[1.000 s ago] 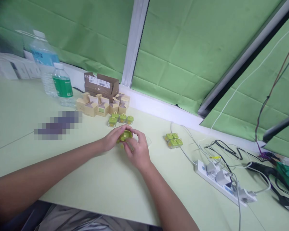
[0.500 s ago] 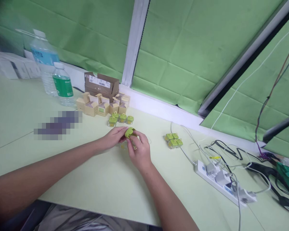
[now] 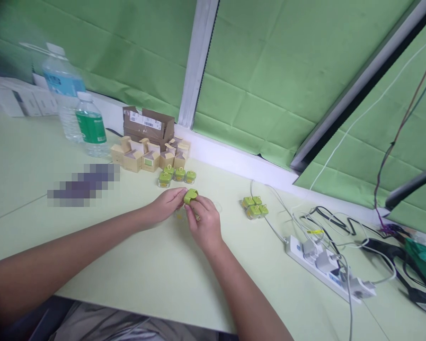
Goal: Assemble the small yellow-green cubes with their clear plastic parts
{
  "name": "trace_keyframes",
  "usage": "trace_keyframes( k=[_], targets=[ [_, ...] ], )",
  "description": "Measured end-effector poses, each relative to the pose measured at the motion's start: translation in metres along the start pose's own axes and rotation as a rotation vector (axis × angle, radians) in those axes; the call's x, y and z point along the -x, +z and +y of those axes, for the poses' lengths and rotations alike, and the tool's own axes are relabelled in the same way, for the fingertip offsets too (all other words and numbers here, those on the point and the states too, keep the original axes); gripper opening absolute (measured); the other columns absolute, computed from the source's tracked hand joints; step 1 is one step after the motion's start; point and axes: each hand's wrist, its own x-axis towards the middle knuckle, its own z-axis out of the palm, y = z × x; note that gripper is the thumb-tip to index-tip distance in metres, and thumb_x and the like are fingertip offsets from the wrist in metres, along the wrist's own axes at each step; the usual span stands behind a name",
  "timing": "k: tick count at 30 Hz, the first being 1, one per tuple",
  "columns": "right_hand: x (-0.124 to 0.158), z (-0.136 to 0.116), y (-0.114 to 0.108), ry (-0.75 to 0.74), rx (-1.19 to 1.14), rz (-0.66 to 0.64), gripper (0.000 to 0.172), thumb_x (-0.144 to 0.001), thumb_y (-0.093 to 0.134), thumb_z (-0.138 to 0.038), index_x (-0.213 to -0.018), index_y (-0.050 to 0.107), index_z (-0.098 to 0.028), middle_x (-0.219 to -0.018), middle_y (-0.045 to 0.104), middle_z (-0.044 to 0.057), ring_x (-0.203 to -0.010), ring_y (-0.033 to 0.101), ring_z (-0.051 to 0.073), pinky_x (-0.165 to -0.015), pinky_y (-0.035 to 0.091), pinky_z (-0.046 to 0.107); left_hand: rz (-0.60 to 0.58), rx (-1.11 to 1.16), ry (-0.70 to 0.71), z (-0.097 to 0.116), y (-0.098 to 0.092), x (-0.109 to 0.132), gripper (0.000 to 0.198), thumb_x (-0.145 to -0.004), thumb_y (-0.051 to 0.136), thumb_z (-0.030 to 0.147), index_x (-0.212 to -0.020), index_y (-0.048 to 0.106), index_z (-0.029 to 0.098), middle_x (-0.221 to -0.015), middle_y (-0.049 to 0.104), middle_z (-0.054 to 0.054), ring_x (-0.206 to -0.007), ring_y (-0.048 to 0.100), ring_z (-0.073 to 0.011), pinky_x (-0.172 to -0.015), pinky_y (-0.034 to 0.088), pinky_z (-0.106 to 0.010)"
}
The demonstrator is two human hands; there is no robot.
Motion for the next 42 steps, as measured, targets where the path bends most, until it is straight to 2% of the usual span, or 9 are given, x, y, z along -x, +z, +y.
trace_keyframes(
  k=[9, 22, 26, 31, 38, 42],
  targets=[
    [-0.001, -0.003, 0.000, -0.009, 0.016, -0.056, 0.016, -0.097, 0.055, -0.018, -0.093, 0.069, -0.022, -0.098, 0.073, 0.007, -0.094, 0.067, 0.021, -0.084, 0.057, 0.038, 0.043, 0.004, 0.022, 0.000, 0.004, 0.001, 0.041, -0.100, 0.036, 0.048, -0.070, 0.040, 0.021, -0.063, 0.040, 0.003, -0.057, 0.038, -0.0136, -0.055, 0.033, -0.028],
    [0.003, -0.001, 0.003, -0.020, 0.044, 0.033, 0.012, -0.095, 0.060, -0.018, -0.100, 0.070, -0.022, -0.104, 0.071, 0.009, -0.096, 0.067, 0.022, -0.082, 0.057, 0.038, 0.037, 0.105, -0.018, -0.003, 0.004, 0.003, 0.049, -0.101, 0.034, 0.055, -0.070, 0.045, 0.019, -0.063, 0.042, 0.002, -0.059, 0.040, -0.0138, -0.055, 0.035, -0.027],
    [0.002, -0.002, 0.003, -0.043, 0.062, 0.039, 0.012, -0.095, 0.060, -0.018, -0.100, 0.070, -0.023, -0.103, 0.070, 0.009, -0.094, 0.067, 0.022, -0.081, 0.057, 0.038, -0.001, 0.191, -0.034, -0.001, 0.002, 0.002, 0.043, -0.100, 0.039, 0.055, -0.080, 0.050, 0.018, -0.067, 0.046, 0.002, -0.058, 0.043, -0.0126, -0.054, 0.037, -0.025],
    [0.002, -0.004, 0.003, -0.042, 0.063, 0.000, 0.013, -0.095, 0.057, -0.017, -0.096, 0.069, -0.023, -0.099, 0.069, 0.008, -0.090, 0.066, 0.021, -0.077, 0.056, 0.037, -0.113, 0.306, -0.068, 0.007, 0.005, 0.005, 0.040, -0.097, 0.047, 0.056, -0.092, 0.055, 0.018, -0.072, 0.046, 0.002, -0.059, 0.044, -0.0116, -0.052, 0.037, -0.024],
    [0.005, -0.002, 0.003, -0.014, 0.055, -0.029, 0.016, -0.093, 0.057, -0.017, -0.101, 0.070, -0.023, -0.104, 0.067, 0.009, -0.096, 0.065, 0.022, -0.082, 0.057, 0.038, -0.091, 0.288, -0.074, 0.001, 0.009, 0.005, 0.041, -0.099, 0.043, 0.056, -0.099, 0.057, 0.017, -0.073, 0.048, 0.002, -0.057, 0.043, -0.0109, -0.050, 0.036, -0.023],
    [0.003, -0.004, 0.002, -0.057, 0.065, -0.004, 0.016, -0.093, 0.058, -0.016, -0.102, 0.070, -0.023, -0.104, 0.067, 0.010, -0.098, 0.064, 0.023, -0.084, 0.056, 0.040, -0.090, 0.320, -0.078, 0.000, 0.008, 0.003, 0.041, -0.098, 0.044, 0.056, -0.098, 0.057, 0.017, -0.071, 0.049, 0.002, -0.054, 0.043, -0.0107, -0.048, 0.036, -0.023]
  ],
)
